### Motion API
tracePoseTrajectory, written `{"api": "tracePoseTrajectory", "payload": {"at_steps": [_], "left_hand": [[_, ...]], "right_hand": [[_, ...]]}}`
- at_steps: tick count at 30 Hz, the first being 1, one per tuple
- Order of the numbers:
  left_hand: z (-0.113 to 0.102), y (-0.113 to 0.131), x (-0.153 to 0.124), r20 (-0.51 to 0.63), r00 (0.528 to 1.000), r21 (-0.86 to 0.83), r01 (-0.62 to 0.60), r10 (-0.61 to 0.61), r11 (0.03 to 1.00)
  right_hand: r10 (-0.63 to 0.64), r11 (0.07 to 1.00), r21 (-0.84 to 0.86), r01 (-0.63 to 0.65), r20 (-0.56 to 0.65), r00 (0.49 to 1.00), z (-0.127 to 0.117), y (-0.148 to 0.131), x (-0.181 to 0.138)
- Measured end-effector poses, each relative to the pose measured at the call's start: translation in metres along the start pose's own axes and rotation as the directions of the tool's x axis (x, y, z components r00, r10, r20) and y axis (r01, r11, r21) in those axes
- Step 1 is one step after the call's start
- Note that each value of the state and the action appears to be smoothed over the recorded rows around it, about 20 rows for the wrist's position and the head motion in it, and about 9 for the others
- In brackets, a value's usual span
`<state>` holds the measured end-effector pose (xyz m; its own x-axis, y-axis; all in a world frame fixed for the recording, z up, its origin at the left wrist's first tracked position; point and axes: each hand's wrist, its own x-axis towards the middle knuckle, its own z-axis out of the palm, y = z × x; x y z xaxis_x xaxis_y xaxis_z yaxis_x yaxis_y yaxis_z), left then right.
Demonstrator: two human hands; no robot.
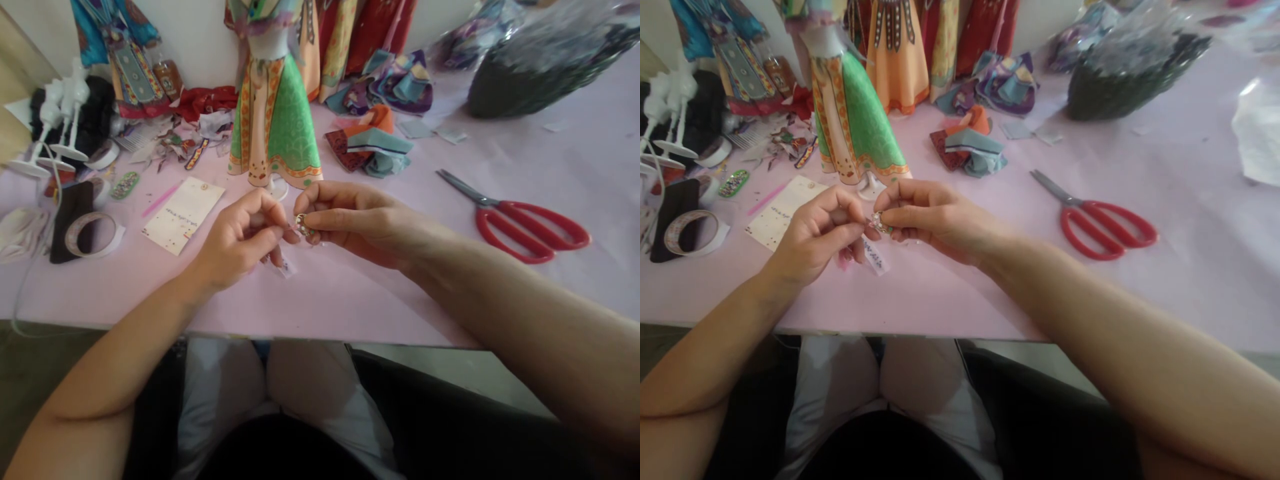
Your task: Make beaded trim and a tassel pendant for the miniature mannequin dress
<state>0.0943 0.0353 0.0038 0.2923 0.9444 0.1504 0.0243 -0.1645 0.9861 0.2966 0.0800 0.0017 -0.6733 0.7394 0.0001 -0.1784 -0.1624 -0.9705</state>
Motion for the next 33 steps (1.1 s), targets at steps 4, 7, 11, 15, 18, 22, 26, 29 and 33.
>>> {"api": "tracePoseTrajectory", "payload": {"at_steps": [4, 7, 11, 15, 18, 22, 26, 29, 33], "left_hand": [[0.0007, -0.0007, -0.0002, -0.028, 1.000, 0.015, 0.005, -0.004, 1.000], [0.0018, 0.0008, -0.0002, -0.039, 0.999, 0.029, 0.010, -0.009, 1.000], [0.0031, 0.0033, 0.0000, -0.039, 0.999, 0.062, 0.029, -0.026, 0.998], [0.0035, 0.0035, 0.0009, -0.028, 0.999, 0.054, 0.044, -0.042, 0.998], [0.0025, 0.0024, 0.0021, -0.014, 0.998, 0.039, 0.054, -0.053, 0.998], [0.0010, 0.0023, 0.0042, 0.005, 0.997, 0.006, 0.072, -0.072, 0.997], [0.0009, 0.0033, 0.0057, 0.015, 0.996, -0.032, 0.086, -0.085, 0.996], [0.0010, 0.0032, 0.0055, 0.008, 0.996, -0.042, 0.092, -0.092, 0.995], [-0.0006, 0.0014, 0.0034, -0.036, 0.991, -0.018, 0.132, -0.133, 0.991]], "right_hand": [[-0.010, 1.000, 0.003, 0.010, 0.006, 1.000, -0.0002, 0.0000, -0.0002], [-0.011, 1.000, 0.002, 0.011, 0.003, 1.000, -0.0006, 0.0001, -0.0001], [-0.010, 1.000, -0.004, 0.010, 0.008, 1.000, -0.0010, 0.0015, 0.0008], [-0.027, 1.000, -0.008, 0.027, 0.007, 1.000, -0.0002, 0.0028, 0.0021], [-0.037, 0.999, -0.025, 0.038, 0.003, 0.999, 0.0009, 0.0028, 0.0023], [-0.035, 0.998, -0.060, 0.035, -0.015, 0.999, 0.0025, 0.0026, 0.0020], [-0.043, 0.997, -0.065, 0.042, -0.020, 0.999, 0.0037, 0.0029, 0.0017], [-0.046, 0.996, -0.071, 0.044, -0.020, 0.999, 0.0036, 0.0028, 0.0015], [-0.059, 0.996, -0.063, 0.057, -0.019, 0.998, 0.0024, 0.0023, 0.0019]]}}
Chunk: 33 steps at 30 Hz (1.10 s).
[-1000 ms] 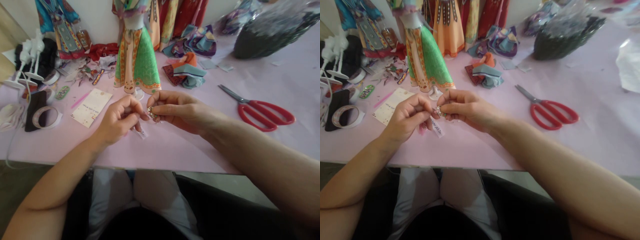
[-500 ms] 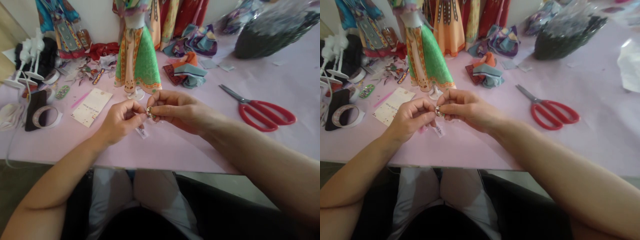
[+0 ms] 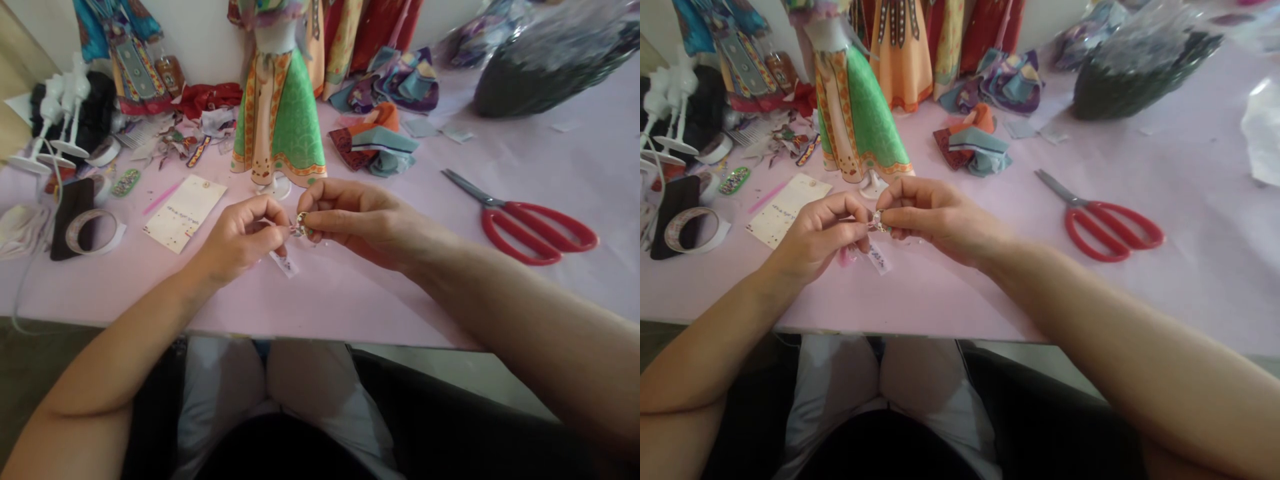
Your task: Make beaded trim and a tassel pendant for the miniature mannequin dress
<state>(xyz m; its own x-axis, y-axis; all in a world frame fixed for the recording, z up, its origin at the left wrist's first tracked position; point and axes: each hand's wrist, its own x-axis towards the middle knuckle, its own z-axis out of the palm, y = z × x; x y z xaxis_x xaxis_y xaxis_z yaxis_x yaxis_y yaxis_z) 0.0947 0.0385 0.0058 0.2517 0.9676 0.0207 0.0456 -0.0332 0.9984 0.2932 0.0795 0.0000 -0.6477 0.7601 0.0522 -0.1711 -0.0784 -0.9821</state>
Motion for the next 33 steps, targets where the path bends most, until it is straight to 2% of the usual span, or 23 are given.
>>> {"api": "tracePoseTrajectory", "payload": {"at_steps": [5, 8, 12, 18, 28, 33], "left_hand": [[-0.002, -0.002, -0.002, -0.032, 0.999, 0.023, 0.027, -0.026, 0.999], [-0.002, -0.002, -0.002, -0.023, 0.999, 0.019, 0.026, -0.025, 0.999], [-0.002, -0.002, -0.001, 0.005, 1.000, -0.005, -0.011, 0.011, 1.000], [-0.001, -0.003, 0.002, 0.046, 0.994, -0.026, -0.095, 0.096, 0.995], [0.002, 0.000, 0.001, 0.052, 0.993, 0.002, -0.109, 0.109, 0.994], [0.002, -0.002, 0.002, 0.048, 0.993, 0.015, -0.105, 0.104, 0.994]], "right_hand": [[-0.026, 0.999, -0.027, 0.026, -0.007, 1.000, -0.001, 0.001, 0.001], [-0.110, 0.984, -0.143, 0.104, -0.031, 0.993, 0.001, 0.001, 0.000], [-0.264, 0.899, -0.377, 0.223, -0.060, 0.963, 0.007, -0.002, -0.004], [-0.361, 0.754, -0.588, 0.293, 0.002, 0.933, 0.015, -0.004, -0.009], [-0.453, 0.617, -0.703, 0.354, 0.051, 0.890, 0.013, 0.003, -0.009], [-0.450, 0.629, -0.698, 0.343, 0.033, 0.892, 0.015, 0.001, -0.010]]}}
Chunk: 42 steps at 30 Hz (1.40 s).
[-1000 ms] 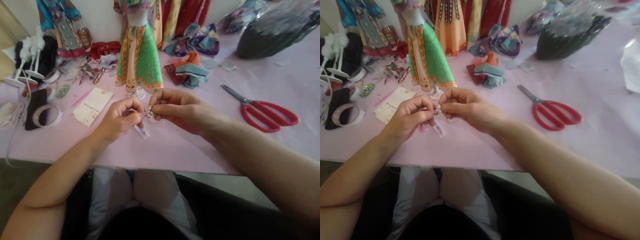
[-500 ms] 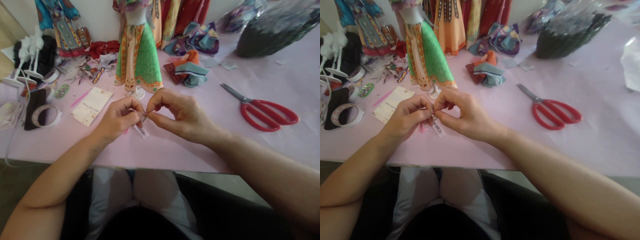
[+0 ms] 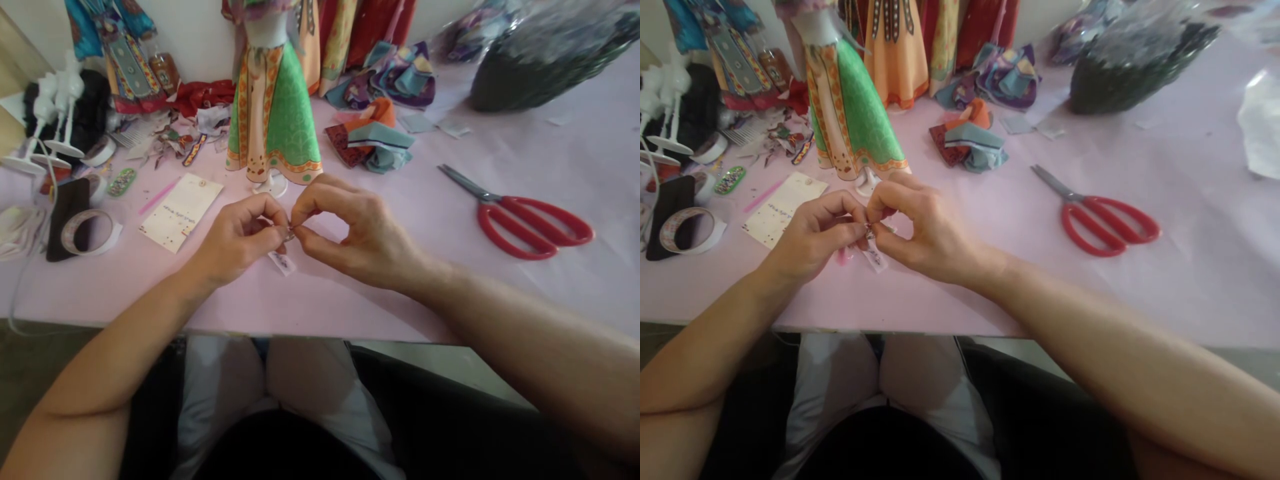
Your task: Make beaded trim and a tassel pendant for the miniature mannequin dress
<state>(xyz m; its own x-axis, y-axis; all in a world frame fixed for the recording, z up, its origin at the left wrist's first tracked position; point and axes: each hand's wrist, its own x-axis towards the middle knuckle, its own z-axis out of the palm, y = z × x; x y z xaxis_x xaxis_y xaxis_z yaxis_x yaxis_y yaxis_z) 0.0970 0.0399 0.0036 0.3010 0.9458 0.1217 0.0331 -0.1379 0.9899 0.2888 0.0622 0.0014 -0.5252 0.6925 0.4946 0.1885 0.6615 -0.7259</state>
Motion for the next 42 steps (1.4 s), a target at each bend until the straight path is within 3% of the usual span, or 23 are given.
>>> {"api": "tracePoseTrajectory", "payload": {"at_steps": [9, 16, 25, 35, 42], "left_hand": [[-0.0032, -0.0027, -0.0010, -0.040, 0.999, -0.002, -0.003, 0.003, 1.000], [-0.0032, -0.0015, -0.0013, -0.025, 0.999, -0.058, -0.022, 0.021, 0.998], [-0.0035, -0.0031, -0.0014, -0.018, 0.999, -0.076, -0.040, 0.039, 0.996], [-0.0035, -0.0016, -0.0005, -0.066, 0.998, -0.036, -0.009, 0.007, 0.999], [-0.0036, -0.0010, -0.0006, -0.056, 0.998, -0.043, -0.005, 0.003, 0.999]], "right_hand": [[0.187, 0.957, 0.229, -0.180, -0.009, 0.982, -0.0021, -0.0044, 0.0025], [0.115, 0.967, 0.227, -0.118, 0.025, 0.993, -0.0040, -0.0002, 0.0034], [0.062, 0.997, 0.047, -0.063, 0.011, 0.998, -0.0012, -0.0043, 0.0019], [0.272, 0.917, 0.305, -0.259, -0.003, 0.962, -0.0081, -0.0041, 0.0030], [0.201, 0.930, 0.306, -0.203, 0.037, 0.979, -0.0079, -0.0046, 0.0052]]}}
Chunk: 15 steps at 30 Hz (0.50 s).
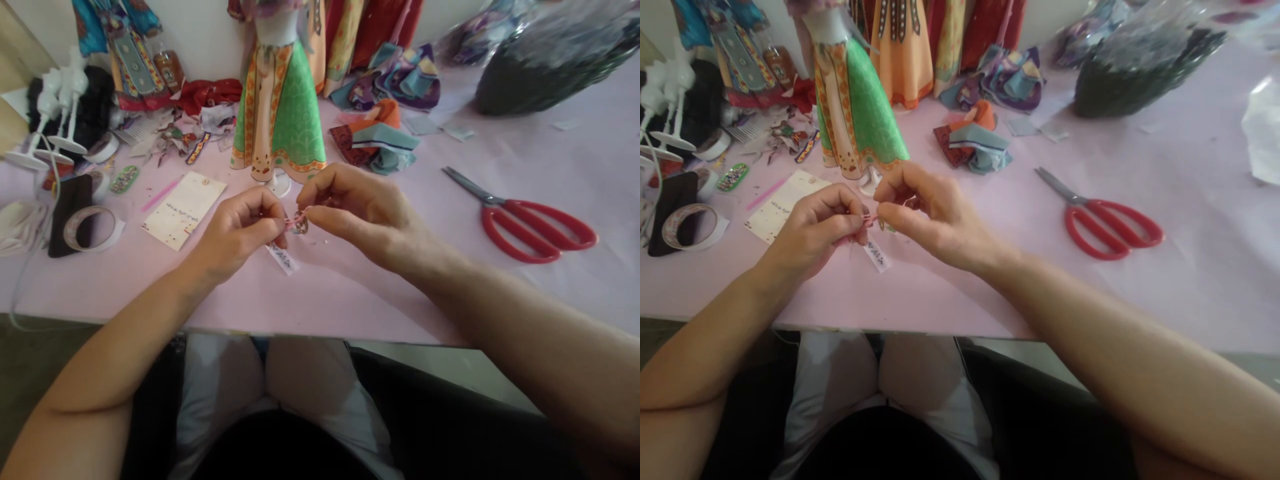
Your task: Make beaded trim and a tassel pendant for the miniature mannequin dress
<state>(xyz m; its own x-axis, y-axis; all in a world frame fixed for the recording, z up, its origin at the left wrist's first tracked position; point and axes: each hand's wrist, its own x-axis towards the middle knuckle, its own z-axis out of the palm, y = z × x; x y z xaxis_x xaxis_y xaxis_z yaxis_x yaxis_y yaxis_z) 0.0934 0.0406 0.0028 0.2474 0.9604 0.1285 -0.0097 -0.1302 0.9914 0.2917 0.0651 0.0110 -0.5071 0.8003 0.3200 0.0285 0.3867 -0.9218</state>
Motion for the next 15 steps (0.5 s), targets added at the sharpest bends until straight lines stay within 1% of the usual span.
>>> {"api": "tracePoseTrajectory", "payload": {"at_steps": [3, 6, 8, 13, 15], "left_hand": [[0.000, 0.000, 0.000, 0.007, 1.000, -0.014, -0.003, 0.004, 1.000], [0.001, -0.001, -0.001, -0.004, 1.000, -0.032, 0.004, -0.004, 0.999], [0.001, -0.002, -0.001, -0.016, 1.000, -0.038, 0.004, -0.005, 0.999], [0.001, -0.002, -0.001, -0.034, 0.999, -0.041, -0.009, 0.007, 0.999], [0.001, -0.002, -0.001, -0.045, 0.999, -0.046, -0.015, 0.013, 0.999]], "right_hand": [[-0.042, 0.997, -0.068, 0.042, 0.002, 0.999, 0.002, 0.001, 0.000], [-0.038, 0.996, -0.085, 0.038, -0.001, 0.999, 0.004, 0.003, 0.000], [-0.016, 0.999, -0.050, 0.015, -0.006, 1.000, 0.003, 0.005, 0.001], [0.010, 0.994, 0.109, -0.004, -0.056, 0.998, 0.000, 0.011, 0.005], [0.018, 0.992, 0.124, -0.009, -0.067, 0.998, 0.000, 0.011, 0.004]]}}
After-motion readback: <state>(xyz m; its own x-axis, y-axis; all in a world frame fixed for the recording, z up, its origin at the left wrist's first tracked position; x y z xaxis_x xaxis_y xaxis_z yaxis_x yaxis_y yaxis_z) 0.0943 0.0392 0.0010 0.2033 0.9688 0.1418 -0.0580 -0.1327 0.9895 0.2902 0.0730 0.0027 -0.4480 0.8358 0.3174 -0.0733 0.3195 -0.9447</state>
